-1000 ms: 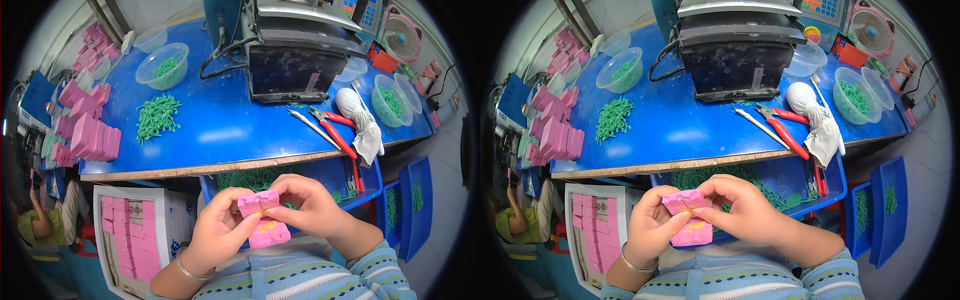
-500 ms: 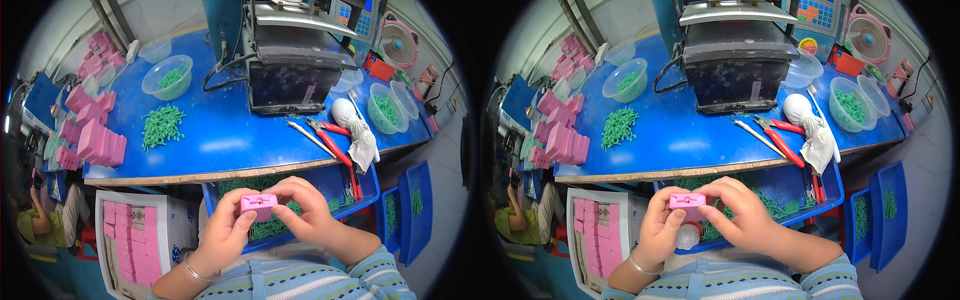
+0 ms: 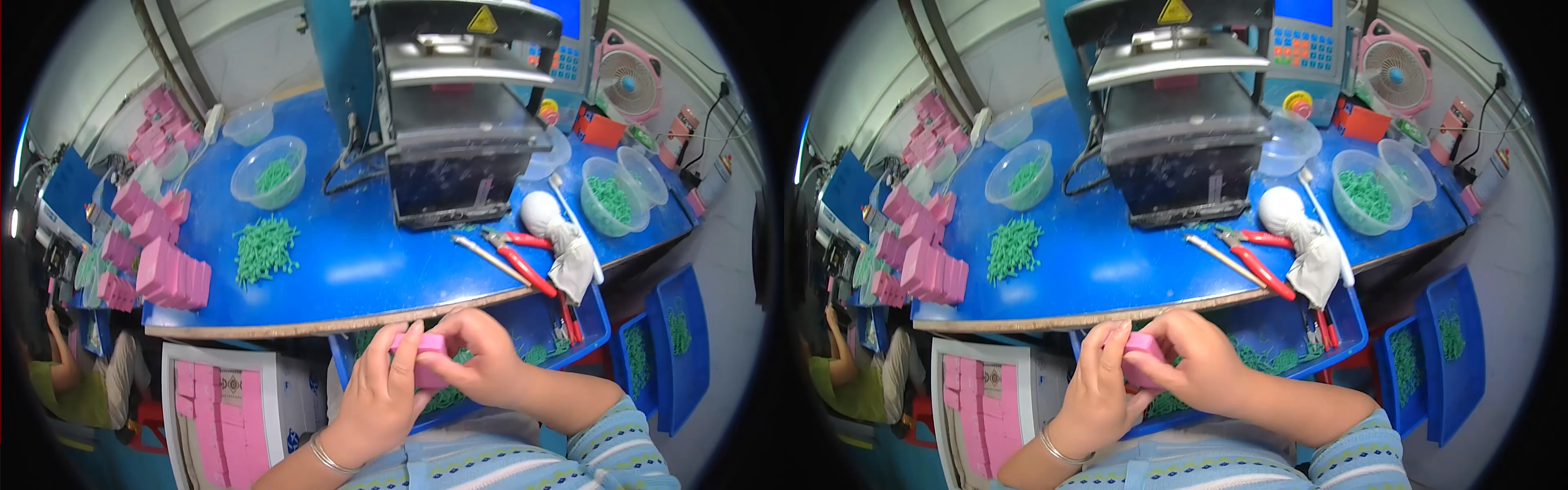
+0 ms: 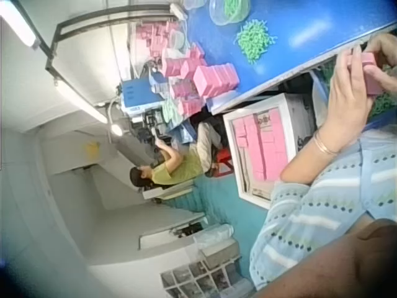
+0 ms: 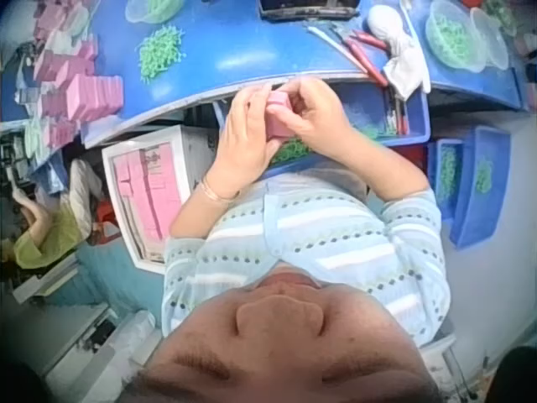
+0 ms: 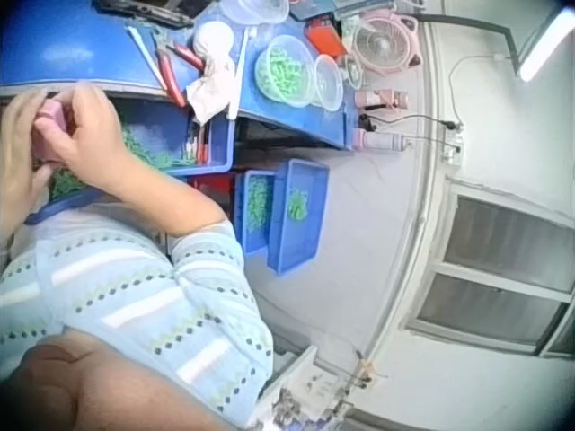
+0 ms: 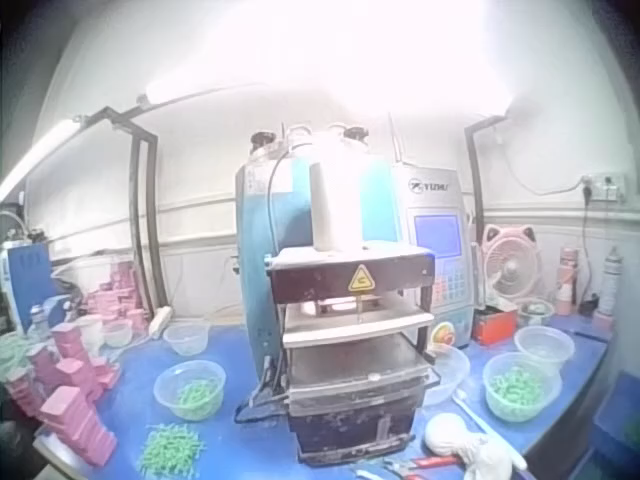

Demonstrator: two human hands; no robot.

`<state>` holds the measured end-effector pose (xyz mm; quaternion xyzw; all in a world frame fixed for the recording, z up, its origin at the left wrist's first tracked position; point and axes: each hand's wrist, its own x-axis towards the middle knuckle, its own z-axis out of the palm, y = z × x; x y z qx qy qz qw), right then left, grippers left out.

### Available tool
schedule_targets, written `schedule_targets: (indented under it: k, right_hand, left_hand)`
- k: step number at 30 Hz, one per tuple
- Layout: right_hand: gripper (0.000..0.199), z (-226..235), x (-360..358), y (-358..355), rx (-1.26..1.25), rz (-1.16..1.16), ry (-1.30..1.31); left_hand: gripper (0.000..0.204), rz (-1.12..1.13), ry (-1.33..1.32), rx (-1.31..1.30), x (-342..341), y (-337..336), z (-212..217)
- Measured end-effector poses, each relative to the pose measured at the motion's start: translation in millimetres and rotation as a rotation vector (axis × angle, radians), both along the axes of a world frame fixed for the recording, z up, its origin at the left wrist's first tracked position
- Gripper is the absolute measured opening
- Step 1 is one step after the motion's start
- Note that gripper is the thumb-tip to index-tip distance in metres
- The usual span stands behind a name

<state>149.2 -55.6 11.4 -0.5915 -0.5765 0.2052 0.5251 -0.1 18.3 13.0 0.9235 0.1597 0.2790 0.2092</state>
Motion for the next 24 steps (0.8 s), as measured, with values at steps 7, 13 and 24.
schedule_targets:
  k: [7, 13, 24]
  right_hand:
    - [0.047, 55.8, 82.1, 39.9, 0.061, 0.061, 0.890]
    - [0.044, 81.3, 124.0, 37.7, -0.126, 0.158, 0.985]
    - [0.059, 26.8, 76.5, -52.6, -0.427, 0.765, 1.342]
  left_hand:
    - [0.083, -0.043, -0.387, -0.920, -11.2, 24.6, 16.6]
    - [0.082, -0.183, -0.549, -1.251, -14.2, 36.6, 21.2]
    - [0.088, 0.039, -0.355, -0.384, -13.5, 47.1, 43.3]
